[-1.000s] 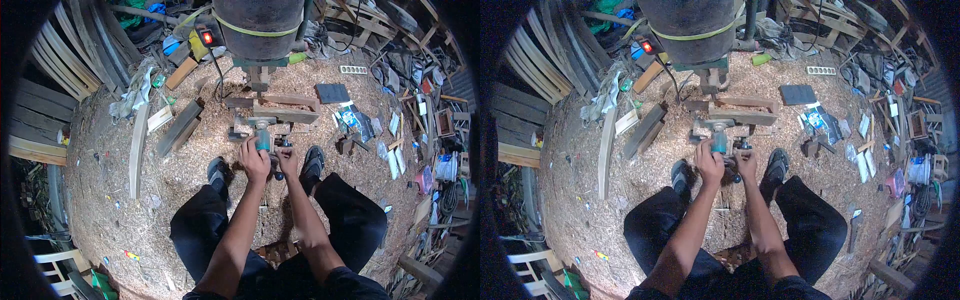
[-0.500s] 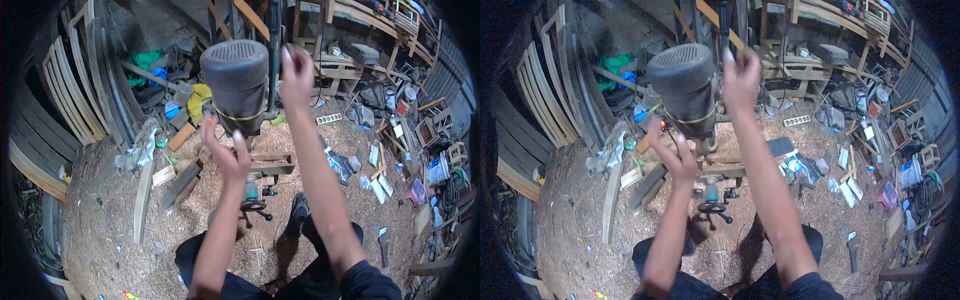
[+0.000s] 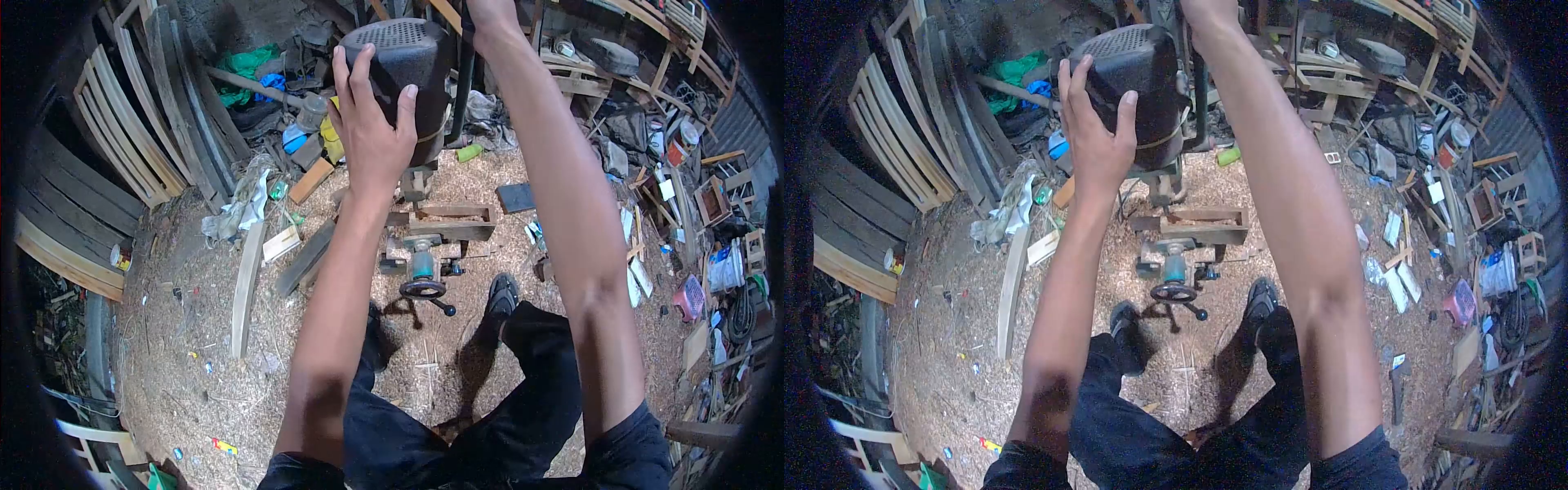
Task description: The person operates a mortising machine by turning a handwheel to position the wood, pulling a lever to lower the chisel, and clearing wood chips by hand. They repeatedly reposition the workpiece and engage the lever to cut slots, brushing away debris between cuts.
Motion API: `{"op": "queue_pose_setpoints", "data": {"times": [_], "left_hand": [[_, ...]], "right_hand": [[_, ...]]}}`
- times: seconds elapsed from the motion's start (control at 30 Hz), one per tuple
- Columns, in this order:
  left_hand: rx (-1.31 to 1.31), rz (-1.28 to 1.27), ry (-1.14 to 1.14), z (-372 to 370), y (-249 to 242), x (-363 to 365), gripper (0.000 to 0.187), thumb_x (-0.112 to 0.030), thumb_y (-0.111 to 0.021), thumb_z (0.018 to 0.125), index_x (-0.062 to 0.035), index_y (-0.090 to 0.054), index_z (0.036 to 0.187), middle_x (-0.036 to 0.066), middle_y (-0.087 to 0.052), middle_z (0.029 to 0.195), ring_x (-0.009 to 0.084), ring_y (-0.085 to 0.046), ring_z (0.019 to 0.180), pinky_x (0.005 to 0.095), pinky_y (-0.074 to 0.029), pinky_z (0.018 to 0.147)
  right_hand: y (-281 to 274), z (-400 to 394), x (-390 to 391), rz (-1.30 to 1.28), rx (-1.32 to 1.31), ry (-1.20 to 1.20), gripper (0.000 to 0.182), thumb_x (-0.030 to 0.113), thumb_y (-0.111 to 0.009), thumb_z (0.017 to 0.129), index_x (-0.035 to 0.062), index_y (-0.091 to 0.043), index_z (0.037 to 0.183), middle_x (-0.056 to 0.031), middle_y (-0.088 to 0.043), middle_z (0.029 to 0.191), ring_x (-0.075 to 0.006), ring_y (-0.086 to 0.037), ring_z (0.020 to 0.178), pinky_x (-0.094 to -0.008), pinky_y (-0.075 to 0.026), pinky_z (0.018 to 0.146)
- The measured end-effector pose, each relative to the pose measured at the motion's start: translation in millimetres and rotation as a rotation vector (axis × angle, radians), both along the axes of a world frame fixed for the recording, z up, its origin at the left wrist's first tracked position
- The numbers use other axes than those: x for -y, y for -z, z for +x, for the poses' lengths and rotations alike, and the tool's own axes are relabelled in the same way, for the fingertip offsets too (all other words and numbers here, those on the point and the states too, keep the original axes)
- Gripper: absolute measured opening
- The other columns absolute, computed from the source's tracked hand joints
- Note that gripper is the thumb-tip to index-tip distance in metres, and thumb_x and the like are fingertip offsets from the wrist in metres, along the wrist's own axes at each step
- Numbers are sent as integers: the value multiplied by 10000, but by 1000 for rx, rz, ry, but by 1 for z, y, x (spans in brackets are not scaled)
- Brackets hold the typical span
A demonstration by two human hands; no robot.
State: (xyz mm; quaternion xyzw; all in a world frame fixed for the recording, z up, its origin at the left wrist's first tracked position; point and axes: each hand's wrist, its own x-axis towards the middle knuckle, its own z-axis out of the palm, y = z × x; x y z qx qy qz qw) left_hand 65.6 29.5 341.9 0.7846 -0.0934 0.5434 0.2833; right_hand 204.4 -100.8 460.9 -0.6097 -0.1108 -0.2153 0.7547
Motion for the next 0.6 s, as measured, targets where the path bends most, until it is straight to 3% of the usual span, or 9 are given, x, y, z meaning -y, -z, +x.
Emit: {"op": "queue_pose_setpoints", "data": {"times": [0.13, 0.23, 0.27, 0.37, 0.43, 0.5, 0.53, 0.6], "left_hand": [[-38, -31, 10, -2, 1, 1, 627, -292, -622, 923, -178, -313, 1457, 170, -198, 1578, 411, -290, 1421, 703, -195, 1085], [-33, 10, -7, -1, 1, -2, 653, -295, -636, 929, -129, -297, 1462, 292, -227, 1530, 450, -291, 1405, 526, -247, 1139], [-26, 12, -4, 0, 0, -2, 652, -294, -635, 931, -129, -296, 1463, 292, -225, 1530, 451, -291, 1405, 526, -247, 1138], [-12, 13, 0, 1, 4, -1, 649, -293, -631, 934, -130, -295, 1465, 292, -221, 1532, 451, -292, 1404, 529, -248, 1133], [6, 19, 5, 4, 5, -2, 646, -296, -630, 936, -132, -297, 1465, 292, -218, 1534, 450, -292, 1404, 532, -250, 1129], [-4, -10, 17, 6, 6, -3, 656, -288, -634, 920, -189, -292, 1471, 211, -195, 1565, 421, -282, 1421, 655, -195, 1101], [-10, -24, 22, 7, 7, -3, 664, -285, -636, 912, -217, -289, 1474, 170, -183, 1581, 407, -276, 1429, 717, -168, 1087], [-16, -9, 9, 7, 5, -6, 672, -284, -645, 906, -222, -290, 1473, 168, -181, 1581, 409, -277, 1428, 722, -161, 1087]], "right_hand": [[2, -3, -1, 46, 36, -26, 588, 581, -456, 968, 52, -656, 806, -36, -583, 719, -186, -540, 711, -331, -417, 711], [4, -5, 1, -83, 56, 64, 599, 578, -455, 971, 45, -643, 772, -30, -576, 701, -172, -549, 705, -316, -421, 703], [5, -3, 2, -136, 72, 118, 609, 583, -455, 970, 42, -638, 760, -29, -574, 697, -166, -553, 704, -309, -423, 699], [3, 19, 4, -149, 90, 22, 663, 614, -436, 964, 28, -612, 708, -50, -578, 690, -186, -571, 719, -313, -426, 696], [1, 41, 3, -233, 181, 141, 641, 583, -403, 994, -4, -606, 835, -137, -610, 788, -267, -594, 795, -389, -449, 747], [7, 73, -6, -263, 352, 269, 615, 552, -386, 1014, -18, -602, 928, -181, -626, 858, -315, -598, 830, -419, -455, 778], [9, 85, -7, -328, 340, 248, 571, 505, -385, 1029, -32, -579, 1028, -234, -640, 974, -364, -610, 902, -430, -463, 819], [15, 122, -15, -366, 373, 348, 553, 483, -422, 1021, -42, -585, 1083, -256, -646, 1035, -375, -617, 969, -427, -463, 849]]}}
